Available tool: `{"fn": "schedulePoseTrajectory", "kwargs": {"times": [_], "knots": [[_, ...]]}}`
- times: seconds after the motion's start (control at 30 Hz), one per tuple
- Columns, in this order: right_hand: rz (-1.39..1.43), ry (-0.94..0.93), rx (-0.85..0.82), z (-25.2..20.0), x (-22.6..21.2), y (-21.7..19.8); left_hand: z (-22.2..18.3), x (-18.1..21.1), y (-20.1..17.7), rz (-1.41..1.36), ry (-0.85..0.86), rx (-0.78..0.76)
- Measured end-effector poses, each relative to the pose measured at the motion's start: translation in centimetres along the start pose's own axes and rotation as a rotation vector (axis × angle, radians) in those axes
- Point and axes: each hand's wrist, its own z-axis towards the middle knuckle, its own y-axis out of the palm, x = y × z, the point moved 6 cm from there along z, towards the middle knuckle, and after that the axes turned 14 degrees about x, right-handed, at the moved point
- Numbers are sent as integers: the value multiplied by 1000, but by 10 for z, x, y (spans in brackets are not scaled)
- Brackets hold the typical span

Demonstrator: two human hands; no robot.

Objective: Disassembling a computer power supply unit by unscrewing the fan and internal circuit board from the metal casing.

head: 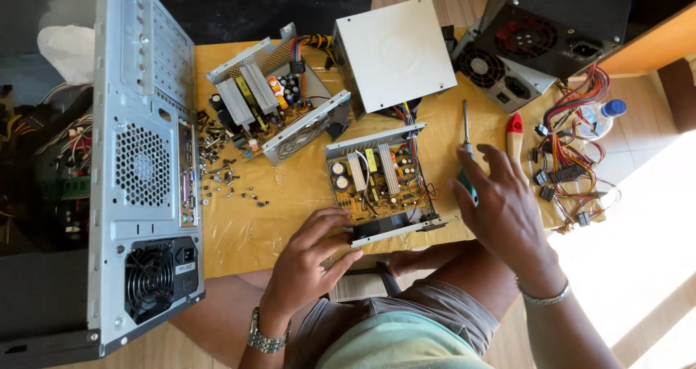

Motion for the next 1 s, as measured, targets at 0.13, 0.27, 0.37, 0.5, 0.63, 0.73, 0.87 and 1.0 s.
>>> {"fn": "schedulePoseTrajectory", "kwargs": {"times": [0.13, 0.27, 0.37, 0.5, 0.63, 0.73, 0.87, 1.0], "knots": [[144, -232, -4, 71, -4, -18, -3, -3, -2, -7, 16, 6], [25, -446, -181, 147, -3, 14, -7, -5, -4, -28, 27, 3], [-38, -320, -514, 191, -7, 39, -9, -5, -5, -40, 15, 16], [-198, -207, -817, 210, 7, 64, -13, -7, -3, -29, 22, 33], [-246, -231, -824, 208, 3, 78, -14, -11, -1, -23, 29, 20], [-171, -376, -719, 208, 1, 78, -13, -9, -1, -34, 28, 18], [-26, -306, -626, 213, 2, 52, -13, -8, -3, -38, 16, 28], [-27, -379, -460, 216, 15, 20, -11, -5, -4, -23, 20, 35]]}}
